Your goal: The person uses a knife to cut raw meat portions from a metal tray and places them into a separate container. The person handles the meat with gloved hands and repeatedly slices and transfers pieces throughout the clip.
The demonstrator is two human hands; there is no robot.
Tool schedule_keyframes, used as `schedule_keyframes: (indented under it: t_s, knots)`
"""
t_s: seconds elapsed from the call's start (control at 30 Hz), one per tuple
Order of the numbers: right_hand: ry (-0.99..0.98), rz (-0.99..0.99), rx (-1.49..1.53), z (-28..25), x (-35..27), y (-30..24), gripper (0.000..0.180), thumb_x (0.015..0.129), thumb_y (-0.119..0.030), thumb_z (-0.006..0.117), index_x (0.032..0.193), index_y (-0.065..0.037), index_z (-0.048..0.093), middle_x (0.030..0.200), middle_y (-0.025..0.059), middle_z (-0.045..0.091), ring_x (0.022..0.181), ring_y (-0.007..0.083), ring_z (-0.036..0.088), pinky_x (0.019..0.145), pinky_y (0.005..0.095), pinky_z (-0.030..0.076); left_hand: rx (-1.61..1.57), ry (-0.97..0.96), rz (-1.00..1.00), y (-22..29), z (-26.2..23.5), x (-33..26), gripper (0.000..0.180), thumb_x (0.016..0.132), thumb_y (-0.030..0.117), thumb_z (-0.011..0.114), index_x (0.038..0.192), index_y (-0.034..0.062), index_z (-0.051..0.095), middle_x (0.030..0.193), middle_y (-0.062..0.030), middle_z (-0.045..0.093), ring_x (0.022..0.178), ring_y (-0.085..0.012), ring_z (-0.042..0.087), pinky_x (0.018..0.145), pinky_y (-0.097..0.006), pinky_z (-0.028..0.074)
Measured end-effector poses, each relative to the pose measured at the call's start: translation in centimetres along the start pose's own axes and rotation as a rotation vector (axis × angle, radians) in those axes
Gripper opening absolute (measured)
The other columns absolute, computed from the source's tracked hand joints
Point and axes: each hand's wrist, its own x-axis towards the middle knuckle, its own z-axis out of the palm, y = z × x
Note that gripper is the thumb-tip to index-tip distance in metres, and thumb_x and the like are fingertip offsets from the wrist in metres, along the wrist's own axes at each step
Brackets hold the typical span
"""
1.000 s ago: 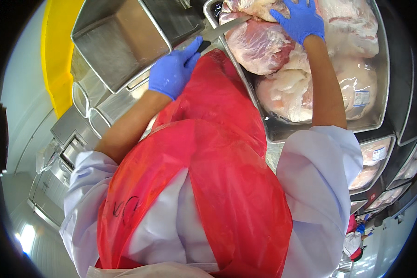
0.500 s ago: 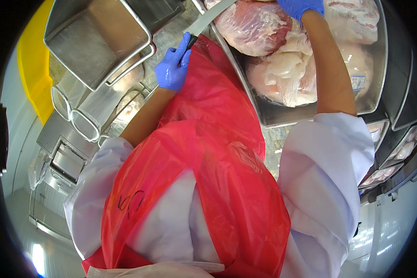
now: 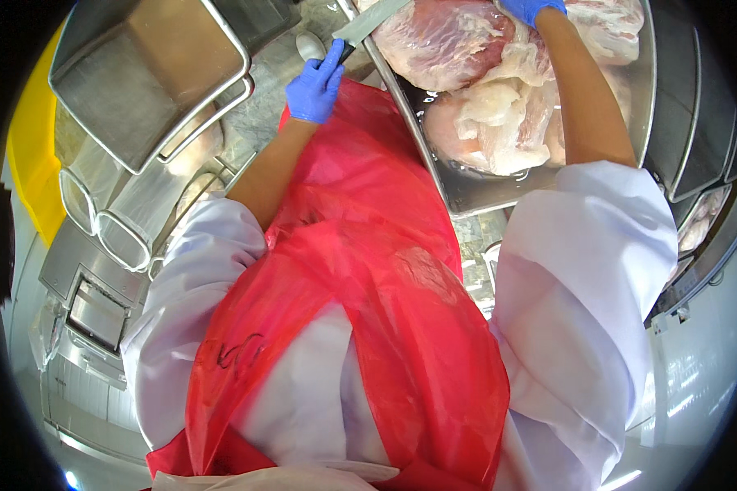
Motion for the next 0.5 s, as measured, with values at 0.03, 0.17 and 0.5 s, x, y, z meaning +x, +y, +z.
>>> schedule_keyframes:
  t_s: [0.03, 0.17, 0.5]
  knots:
    - [0.014, -0.009, 0.0, 0.1, -0.1, 0.4, 0.048, 0.103, -0.033, 0.051, 0.149, -0.016, 0.053, 0.164, 0.0209, 0.032, 0.145, 0.0426, 0.041, 0.12, 0.0453, 0.036, -0.034, -0.019, 0.019, 0.0, -0.3, 0.2, 0.054, 0.099, 0.036, 0.065, 0.151, 0.0413, 0.051, 0.086, -0.0062, 0.061, 0.066, -0.0281, 0.065, 0.059, -0.042, 0.055]
    - [0.098, -0.038, 0.056, 1.3, -0.2, 1.7, 0.048, 0.104, -0.033, 0.05, 0.149, -0.016, 0.053, 0.161, 0.0209, 0.038, 0.144, 0.0421, 0.042, 0.12, 0.0448, 0.036, -0.076, -0.082, 0.071, -0.8, -5.2, 1.2, 0.052, 0.1, 0.038, 0.064, 0.15, 0.044, 0.051, 0.088, -0.0071, 0.065, 0.069, -0.0288, 0.067, 0.061, -0.042, 0.056]
    - [0.039, 0.118, 0.216, 1.5, -0.9, 2.2, 0.049, 0.106, -0.033, 0.048, 0.15, -0.012, 0.05, 0.151, 0.0207, 0.051, 0.141, 0.0378, 0.047, 0.119, 0.0441, 0.036, 0.101, -0.222, 0.051, 2.7, -19.5, 1.2, 0.047, 0.101, 0.044, 0.06, 0.147, 0.0418, 0.054, 0.081, -0.0116, 0.067, 0.068, -0.0327, 0.067, 0.062, -0.045, 0.055]
